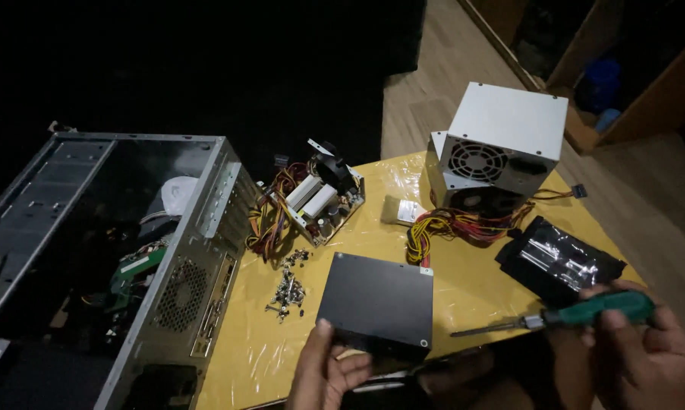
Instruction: Disassembling a computer power supply unit for cleaning or repair, including removing screws and brushing off dust from internal components.
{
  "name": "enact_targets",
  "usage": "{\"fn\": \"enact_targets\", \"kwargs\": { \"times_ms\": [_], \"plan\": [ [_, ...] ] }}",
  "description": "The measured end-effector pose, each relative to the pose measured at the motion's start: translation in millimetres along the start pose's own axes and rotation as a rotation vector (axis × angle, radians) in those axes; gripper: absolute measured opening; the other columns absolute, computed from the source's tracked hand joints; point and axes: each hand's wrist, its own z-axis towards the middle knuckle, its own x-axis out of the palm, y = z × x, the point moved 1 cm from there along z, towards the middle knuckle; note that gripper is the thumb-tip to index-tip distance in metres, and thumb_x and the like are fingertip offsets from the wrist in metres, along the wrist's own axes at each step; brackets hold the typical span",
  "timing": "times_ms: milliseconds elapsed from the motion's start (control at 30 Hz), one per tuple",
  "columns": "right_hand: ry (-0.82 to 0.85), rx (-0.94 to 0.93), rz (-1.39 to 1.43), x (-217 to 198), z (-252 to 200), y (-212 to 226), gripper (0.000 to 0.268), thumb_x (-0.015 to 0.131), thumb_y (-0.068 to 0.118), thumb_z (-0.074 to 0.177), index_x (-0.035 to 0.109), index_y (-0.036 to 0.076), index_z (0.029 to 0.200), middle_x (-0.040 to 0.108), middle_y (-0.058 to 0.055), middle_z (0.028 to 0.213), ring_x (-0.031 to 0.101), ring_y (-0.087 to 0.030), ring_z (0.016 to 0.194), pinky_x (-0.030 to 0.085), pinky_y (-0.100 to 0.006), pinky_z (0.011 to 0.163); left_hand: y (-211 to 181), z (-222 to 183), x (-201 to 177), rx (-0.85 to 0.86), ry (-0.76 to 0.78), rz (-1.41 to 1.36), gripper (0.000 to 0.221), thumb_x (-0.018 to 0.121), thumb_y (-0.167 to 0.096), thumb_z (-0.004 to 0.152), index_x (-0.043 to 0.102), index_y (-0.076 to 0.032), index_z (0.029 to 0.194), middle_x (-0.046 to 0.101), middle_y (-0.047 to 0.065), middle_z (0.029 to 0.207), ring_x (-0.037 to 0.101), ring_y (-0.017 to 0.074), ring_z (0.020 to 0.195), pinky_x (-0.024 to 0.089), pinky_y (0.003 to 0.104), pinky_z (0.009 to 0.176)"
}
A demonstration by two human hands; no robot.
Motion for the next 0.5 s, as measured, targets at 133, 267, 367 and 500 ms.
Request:
{"fn": "enact_targets", "kwargs": {
  "times_ms": [133,267,367,500],
  "plan": [
    [-0.002,-0.181,-0.004,0.6,1.0,8.6,0.033,0.055,0.021,0.113,0.051,-0.001,0.136,0.066,-0.018,0.121,0.063,-0.019,0.088,0.052,-0.022,0.074,-2.9,-5.7,2.5,0.206,-0.016,0.421,0.044,0.08,-0.016,0.083,0.064,-0.005,0.123,0.074,0.023,0.074,0.07,0.0299,0.061,0.059,0.037,0.054],
    [0.103,-0.638,-0.812,9.7,-0.2,40.4,0.028,0.045,0.011,0.12,0.067,-0.003,0.11,0.074,-0.016,0.113,0.066,-0.028,0.122,0.044,-0.044,0.12,-11.9,-13.7,10.0,0.329,-0.103,0.79,0.04,0.084,-0.027,0.079,0.071,-0.013,0.114,0.067,0.013,0.053,0.067,0.0221,0.041,0.061,0.033,0.046],
    [0.12,-0.403,-0.442,41.0,-14.4,62.4,0.029,0.035,0.021,0.114,0.047,-0.005,0.111,0.067,-0.023,0.105,0.068,-0.031,0.1,0.045,-0.047,0.113,-3.8,5.5,-3.0,0.476,-0.137,1.022,0.05,0.088,-0.035,0.075,0.073,-0.023,0.121,0.058,0.001,0.05,0.062,0.0135,0.048,0.057,0.027,0.059],
    [0.041,-0.378,-0.112,71.7,-37.1,71.2,0.04,0.046,0.013,0.104,0.036,-0.005,0.138,0.061,-0.036,0.104,0.072,-0.046,0.087,0.064,-0.051,0.09,7.8,20.2,-8.7,0.744,-0.044,1.037,0.07,0.089,-0.033,0.074,0.063,-0.024,0.139,0.061,-0.001,0.054,0.06,0.0128,0.055,0.055,0.03,0.064]
  ]
}}
